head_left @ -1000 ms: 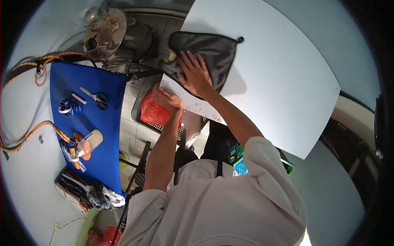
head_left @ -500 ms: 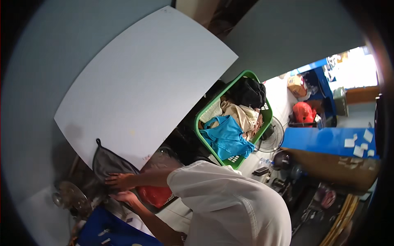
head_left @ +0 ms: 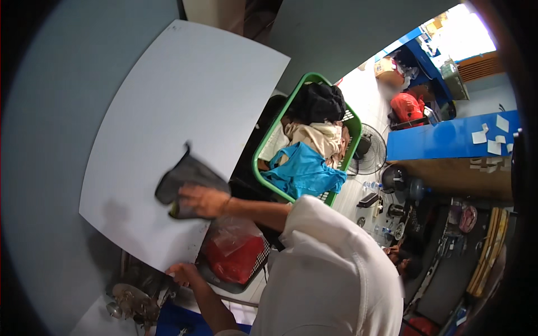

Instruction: Cleaning a white curved board with a cloth and cleaning spray.

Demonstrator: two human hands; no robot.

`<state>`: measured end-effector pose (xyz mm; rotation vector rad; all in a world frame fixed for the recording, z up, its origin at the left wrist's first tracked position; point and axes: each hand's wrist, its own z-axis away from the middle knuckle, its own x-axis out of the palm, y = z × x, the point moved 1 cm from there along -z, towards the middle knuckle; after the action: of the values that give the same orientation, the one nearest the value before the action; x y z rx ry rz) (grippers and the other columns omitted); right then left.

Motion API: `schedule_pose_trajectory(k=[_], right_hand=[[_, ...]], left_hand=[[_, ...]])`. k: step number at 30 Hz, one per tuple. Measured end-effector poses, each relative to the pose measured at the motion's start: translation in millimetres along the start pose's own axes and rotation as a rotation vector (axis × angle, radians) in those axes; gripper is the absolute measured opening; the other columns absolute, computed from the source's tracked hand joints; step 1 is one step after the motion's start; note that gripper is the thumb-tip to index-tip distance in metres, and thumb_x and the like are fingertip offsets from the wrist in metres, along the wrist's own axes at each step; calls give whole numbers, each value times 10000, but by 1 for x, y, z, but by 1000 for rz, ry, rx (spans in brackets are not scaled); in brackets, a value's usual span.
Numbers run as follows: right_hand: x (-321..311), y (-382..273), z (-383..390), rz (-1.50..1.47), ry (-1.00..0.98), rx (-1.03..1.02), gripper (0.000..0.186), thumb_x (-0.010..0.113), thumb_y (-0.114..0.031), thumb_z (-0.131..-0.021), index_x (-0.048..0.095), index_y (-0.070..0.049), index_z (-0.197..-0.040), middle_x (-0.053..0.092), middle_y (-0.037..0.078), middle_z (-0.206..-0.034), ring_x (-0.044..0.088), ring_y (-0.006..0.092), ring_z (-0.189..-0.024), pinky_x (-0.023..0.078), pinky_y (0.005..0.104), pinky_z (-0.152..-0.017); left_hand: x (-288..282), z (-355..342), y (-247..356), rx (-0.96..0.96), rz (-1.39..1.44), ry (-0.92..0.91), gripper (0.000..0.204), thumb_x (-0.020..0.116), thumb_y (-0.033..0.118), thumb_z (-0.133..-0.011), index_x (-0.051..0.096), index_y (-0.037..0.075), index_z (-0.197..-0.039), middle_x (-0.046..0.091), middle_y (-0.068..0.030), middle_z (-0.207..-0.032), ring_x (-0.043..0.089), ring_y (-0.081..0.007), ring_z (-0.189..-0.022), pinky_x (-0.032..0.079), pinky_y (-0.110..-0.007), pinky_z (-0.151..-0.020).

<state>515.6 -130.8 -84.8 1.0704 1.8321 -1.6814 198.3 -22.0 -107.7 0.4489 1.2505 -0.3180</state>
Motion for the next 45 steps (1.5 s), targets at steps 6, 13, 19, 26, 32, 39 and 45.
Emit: schedule_pose_trajectory(k=[6, 13, 19, 26, 32, 39, 45], right_hand=[[-122, 114, 1, 265, 351, 307, 586, 663, -283, -886, 558, -60, -1417, 348, 225, -1606, 281, 424, -1506, 290, 495, -1233], [-208, 228, 9, 602, 590, 761, 552, 603, -412, -963, 592, -76, -1402, 369, 197, -1615, 337, 418, -1482, 323, 557, -1174], [-243, 320, 19, 700, 785, 857, 631, 564, -430, -971, 545, -7, -1439, 335, 353, -1571, 294, 520, -1468, 255, 559, -1209], [-294, 418, 43, 1028, 331, 1177, 683, 439, -464, -1023, 454, 20, -1505, 285, 358, -1594, 270, 511, -1482, 212, 526, -1236], [-312, 428, -17, 693, 894, 1628, 804, 384, -495, -963, 339, 49, -1553, 242, 320, -1634, 210, 442, -1538, 191, 574, -1224], [-328, 451, -159, 906, 510, 1460, 638, 446, -521, -965, 569, -26, -1350, 521, 200, -1388, 473, 424, -1267, 367, 556, -1070], [-284, 416, -348, 822, 444, 987, 533, 490, -391, -1025, 573, -40, -1418, 502, 236, -1504, 449, 429, -1389, 321, 514, -1173]], left_hand=[[-41, 57, 15, 100, -152, -56, 798, 284, 609, -1025, 470, -55, -1426, 446, -284, -1505, 389, -495, -1419, 313, -615, -1167], [-21, 45, 20, 107, 58, 186, 732, 336, 516, -998, 533, -100, -1341, 537, -334, -1373, 522, -511, -1265, 438, -622, -1041], [-13, 23, 3, 81, 123, 57, 747, 321, 546, -1007, 539, -85, -1343, 546, -322, -1373, 538, -496, -1261, 453, -606, -1037], [-15, 28, 3, 4, 202, 28, 764, 304, 580, -1016, 545, -66, -1346, 557, -308, -1374, 556, -478, -1257, 470, -586, -1033], [-19, 30, 3, -121, 264, -3, 780, 290, 610, -1025, 551, -50, -1347, 566, -296, -1375, 571, -463, -1254, 485, -569, -1029], [-16, 30, 3, -120, 267, 97, 684, 329, 530, -1021, 612, -29, -1295, 631, -282, -1293, 629, -462, -1135, 514, -570, -957], [-13, 26, 5, -112, 204, 110, 679, 333, 527, -1026, 591, -32, -1313, 626, -281, -1296, 628, -465, -1136, 516, -573, -958]])
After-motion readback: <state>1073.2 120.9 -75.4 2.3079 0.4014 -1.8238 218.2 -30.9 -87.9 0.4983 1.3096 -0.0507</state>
